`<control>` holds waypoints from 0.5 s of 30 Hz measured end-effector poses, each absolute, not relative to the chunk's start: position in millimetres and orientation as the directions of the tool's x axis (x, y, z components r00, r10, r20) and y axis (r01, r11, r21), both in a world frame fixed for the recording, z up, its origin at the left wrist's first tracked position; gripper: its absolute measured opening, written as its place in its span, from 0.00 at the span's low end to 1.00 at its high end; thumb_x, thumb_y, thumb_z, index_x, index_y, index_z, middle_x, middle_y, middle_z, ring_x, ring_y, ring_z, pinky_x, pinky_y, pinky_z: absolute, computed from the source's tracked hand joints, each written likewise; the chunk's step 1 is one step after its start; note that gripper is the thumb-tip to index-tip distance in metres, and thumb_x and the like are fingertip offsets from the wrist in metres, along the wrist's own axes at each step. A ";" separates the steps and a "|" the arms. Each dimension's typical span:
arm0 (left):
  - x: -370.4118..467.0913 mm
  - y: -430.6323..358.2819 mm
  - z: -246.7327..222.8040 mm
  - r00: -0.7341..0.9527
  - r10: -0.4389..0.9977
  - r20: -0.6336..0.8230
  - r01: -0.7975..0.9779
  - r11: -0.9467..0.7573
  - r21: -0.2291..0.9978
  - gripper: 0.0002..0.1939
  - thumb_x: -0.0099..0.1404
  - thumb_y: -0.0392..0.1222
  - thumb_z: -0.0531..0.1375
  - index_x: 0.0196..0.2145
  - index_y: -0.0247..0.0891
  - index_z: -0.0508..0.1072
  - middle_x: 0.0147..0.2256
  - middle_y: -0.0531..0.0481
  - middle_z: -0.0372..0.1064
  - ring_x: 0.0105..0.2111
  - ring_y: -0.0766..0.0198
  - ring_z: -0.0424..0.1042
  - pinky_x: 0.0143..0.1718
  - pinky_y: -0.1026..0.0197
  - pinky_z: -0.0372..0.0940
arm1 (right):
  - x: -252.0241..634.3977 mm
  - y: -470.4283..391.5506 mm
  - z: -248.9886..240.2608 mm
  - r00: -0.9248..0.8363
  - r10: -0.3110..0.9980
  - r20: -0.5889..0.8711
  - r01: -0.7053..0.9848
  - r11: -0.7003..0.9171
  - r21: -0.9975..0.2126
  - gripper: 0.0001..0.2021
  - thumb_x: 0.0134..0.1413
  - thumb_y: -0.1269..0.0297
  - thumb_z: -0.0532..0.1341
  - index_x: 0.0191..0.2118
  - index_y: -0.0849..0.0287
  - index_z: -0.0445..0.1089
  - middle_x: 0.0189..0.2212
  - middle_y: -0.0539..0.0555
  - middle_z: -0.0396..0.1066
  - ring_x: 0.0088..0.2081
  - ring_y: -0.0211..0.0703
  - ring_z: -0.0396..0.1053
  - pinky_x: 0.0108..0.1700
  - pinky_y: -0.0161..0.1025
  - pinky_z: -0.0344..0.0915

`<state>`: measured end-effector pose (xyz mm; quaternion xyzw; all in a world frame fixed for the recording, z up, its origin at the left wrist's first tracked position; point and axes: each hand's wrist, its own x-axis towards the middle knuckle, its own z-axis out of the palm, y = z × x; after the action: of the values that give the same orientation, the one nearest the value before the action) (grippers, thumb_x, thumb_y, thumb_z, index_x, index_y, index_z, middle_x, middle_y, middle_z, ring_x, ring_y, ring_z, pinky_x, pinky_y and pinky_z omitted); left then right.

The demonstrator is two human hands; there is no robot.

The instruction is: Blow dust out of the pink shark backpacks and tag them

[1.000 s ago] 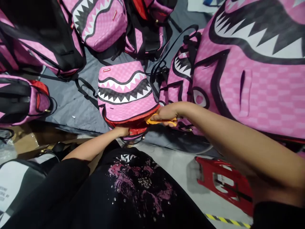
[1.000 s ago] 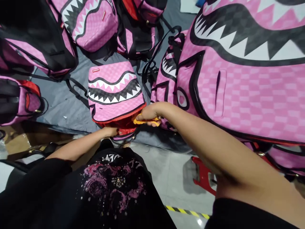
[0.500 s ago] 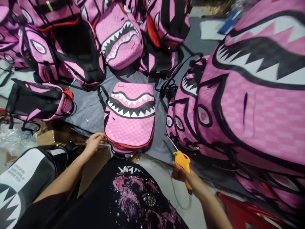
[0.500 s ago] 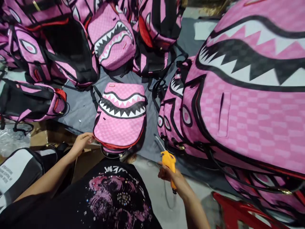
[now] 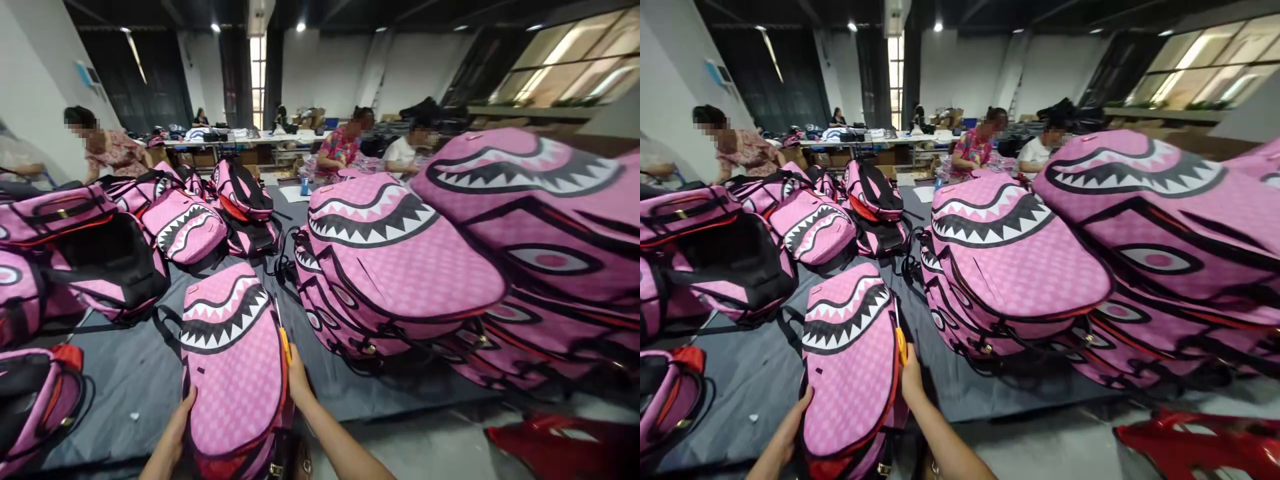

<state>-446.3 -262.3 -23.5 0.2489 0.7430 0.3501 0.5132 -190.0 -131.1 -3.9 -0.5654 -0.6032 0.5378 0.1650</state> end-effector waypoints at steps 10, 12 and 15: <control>-402.0 -136.4 170.0 -0.249 0.950 -0.189 -0.541 0.025 0.841 0.26 0.70 0.53 0.55 0.59 0.37 0.67 0.57 0.46 0.70 0.64 0.54 0.60 0.68 0.50 0.52 | -95.4 -102.4 268.0 0.162 0.884 0.438 0.262 0.389 -0.883 0.19 0.54 0.53 0.65 0.45 0.61 0.66 0.42 0.57 0.74 0.44 0.43 0.71 0.51 0.44 0.69; -370.2 -94.2 228.8 -0.126 0.990 0.068 -0.515 -0.123 0.848 0.26 0.75 0.47 0.48 0.63 0.28 0.59 0.62 0.42 0.62 0.66 0.55 0.54 0.69 0.47 0.45 | -55.2 -118.1 306.5 0.283 0.749 0.599 0.379 0.487 -0.787 0.19 0.53 0.56 0.67 0.45 0.64 0.68 0.40 0.56 0.74 0.41 0.39 0.72 0.48 0.42 0.69; -317.6 -28.9 283.1 0.153 0.939 0.309 -0.354 -0.240 0.904 0.24 0.78 0.37 0.38 0.64 0.15 0.48 0.67 0.37 0.52 0.68 0.54 0.45 0.66 0.45 0.40 | 14.8 -171.9 305.6 0.456 0.566 0.687 0.560 0.418 -0.716 0.16 0.56 0.57 0.65 0.43 0.66 0.73 0.41 0.56 0.74 0.41 0.38 0.73 0.48 0.41 0.69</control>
<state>-317.6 -28.9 283.1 0.5239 0.2791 0.5879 0.5496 14.8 -171.9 305.6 -0.5396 -0.5215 0.0022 0.6610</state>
